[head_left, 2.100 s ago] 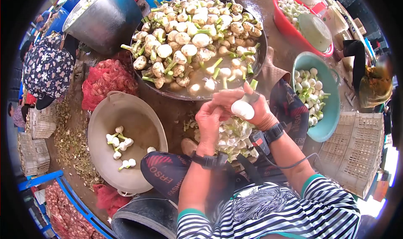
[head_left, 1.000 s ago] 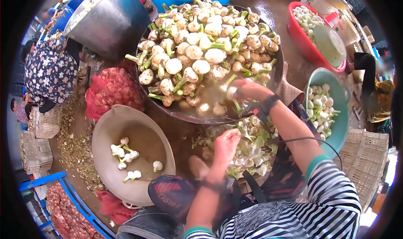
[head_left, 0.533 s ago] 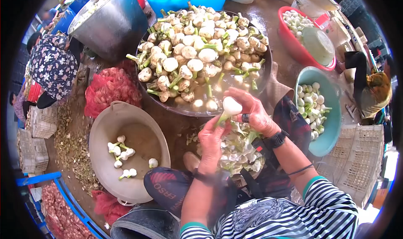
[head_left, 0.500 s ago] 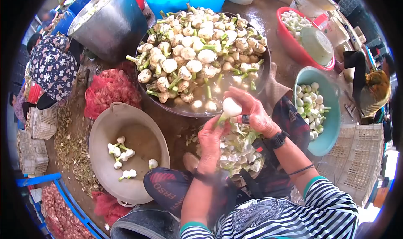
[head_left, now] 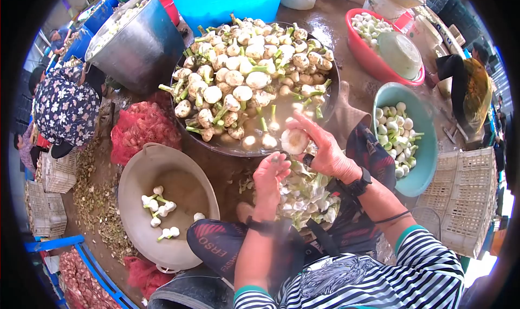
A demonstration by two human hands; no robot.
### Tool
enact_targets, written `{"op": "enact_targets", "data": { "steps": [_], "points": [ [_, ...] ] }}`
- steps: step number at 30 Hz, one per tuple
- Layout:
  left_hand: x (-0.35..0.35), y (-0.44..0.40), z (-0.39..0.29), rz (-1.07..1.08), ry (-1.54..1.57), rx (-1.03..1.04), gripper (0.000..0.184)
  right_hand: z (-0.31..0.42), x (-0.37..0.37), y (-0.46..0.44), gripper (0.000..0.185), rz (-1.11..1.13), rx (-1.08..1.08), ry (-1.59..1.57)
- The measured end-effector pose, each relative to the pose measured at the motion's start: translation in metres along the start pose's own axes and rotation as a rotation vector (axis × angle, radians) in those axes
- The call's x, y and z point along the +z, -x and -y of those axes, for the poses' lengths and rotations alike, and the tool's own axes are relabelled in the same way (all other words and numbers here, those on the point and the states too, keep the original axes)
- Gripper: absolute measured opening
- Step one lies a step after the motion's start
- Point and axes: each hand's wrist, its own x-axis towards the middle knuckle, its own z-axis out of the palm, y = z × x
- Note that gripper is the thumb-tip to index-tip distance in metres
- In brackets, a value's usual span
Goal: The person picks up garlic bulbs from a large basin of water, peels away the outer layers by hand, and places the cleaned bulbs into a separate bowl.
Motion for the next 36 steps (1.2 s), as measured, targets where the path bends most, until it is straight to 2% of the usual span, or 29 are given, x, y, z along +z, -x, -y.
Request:
{"op": "enact_targets", "data": {
  "steps": [3, 6, 8, 9, 11, 12, 13, 14, 16, 17, 19, 20, 21, 22, 24, 25, 27, 28, 31, 32, 33, 35, 36],
  "points": [
    [0.017, 0.008, -0.014, 0.126, 0.155, -0.039, 0.032, 0.001, 0.009, 0.002, 0.080, 0.011, -0.071, 0.070],
    [0.004, 0.009, -0.012, 0.310, 0.559, -0.161, 0.041, 0.000, 0.031, 0.007, 0.078, 0.123, -0.098, 0.068],
    [-0.007, 0.008, -0.019, 0.078, 0.519, -0.067, 0.047, -0.002, 0.047, 0.009, 0.073, 0.174, -0.143, -0.058],
    [-0.014, 0.007, -0.025, -0.035, 0.494, -0.024, 0.050, -0.003, 0.046, 0.007, 0.072, 0.154, -0.067, -0.093],
    [-0.038, 0.013, -0.045, 0.063, 0.748, 0.237, 0.055, -0.007, 0.038, -0.005, 0.071, 0.123, 0.087, -0.164],
    [-0.039, 0.019, -0.061, -0.008, 0.758, 0.399, 0.059, -0.023, 0.041, -0.012, 0.063, 0.016, 0.329, -0.400],
    [-0.037, 0.025, -0.077, -0.076, 0.764, 0.561, 0.064, -0.060, 0.043, -0.012, 0.057, -0.044, 0.415, -0.618],
    [-0.042, 0.030, -0.087, -0.179, 0.826, 0.582, 0.066, -0.080, 0.047, -0.024, 0.059, -0.119, 0.531, -0.165],
    [-0.033, 0.037, -0.101, -0.457, 0.890, 0.604, 0.066, -0.108, 0.049, -0.050, 0.050, 0.262, 0.725, 0.030],
    [-0.031, 0.034, -0.096, -0.439, 0.795, 0.539, 0.062, -0.117, 0.055, -0.057, 0.046, 0.458, 0.812, 0.130],
    [-0.031, 0.024, -0.076, -0.406, 0.608, 0.413, 0.056, -0.129, 0.082, -0.062, 0.047, 0.576, 0.723, 0.226],
    [-0.031, 0.017, -0.066, -0.306, 0.512, 0.291, 0.045, -0.138, 0.096, -0.063, 0.048, 0.636, 0.677, 0.274],
    [-0.028, 0.010, -0.052, -0.313, 0.438, 0.183, 0.039, -0.147, 0.106, -0.063, 0.049, 0.637, 0.667, 0.247],
    [-0.028, 0.004, -0.036, -0.228, 0.397, 0.138, 0.039, -0.159, 0.117, -0.062, 0.050, 0.637, 0.656, 0.221],
    [-0.020, -0.006, -0.027, -0.315, 0.218, 0.029, 0.037, -0.163, 0.124, -0.067, 0.050, 0.621, 0.585, 0.250],
    [-0.020, -0.008, -0.024, -0.334, 0.159, 0.002, 0.037, -0.165, 0.119, -0.064, 0.051, 0.648, 0.633, 0.160],
    [-0.020, -0.011, -0.025, -0.369, 0.126, 0.031, 0.039, -0.131, 0.091, -0.071, 0.052, 0.698, 0.731, -0.014],
    [-0.019, -0.014, -0.025, -0.384, 0.111, 0.045, 0.041, -0.128, 0.090, -0.064, 0.042, 0.594, 0.710, -0.085],
    [-0.020, -0.022, -0.012, -0.401, -0.037, 0.234, 0.046, -0.089, 0.069, -0.057, 0.049, 0.573, 0.540, -0.134],
    [-0.019, -0.025, -0.007, -0.393, 0.063, 0.344, 0.041, -0.073, 0.065, -0.055, 0.041, 0.547, 0.451, -0.096],
    [-0.020, -0.023, -0.009, -0.332, -0.054, 0.318, 0.037, -0.051, 0.062, -0.051, 0.039, 0.534, 0.297, 0.068],
    [-0.023, -0.018, -0.014, -0.201, -0.288, 0.260, 0.031, -0.038, 0.074, -0.035, 0.042, 0.518, 0.072, 0.307],
    [-0.016, -0.015, -0.018, -0.225, -0.274, 0.336, 0.024, -0.028, 0.073, -0.030, 0.049, 0.506, 0.087, 0.340]
  ]
}}
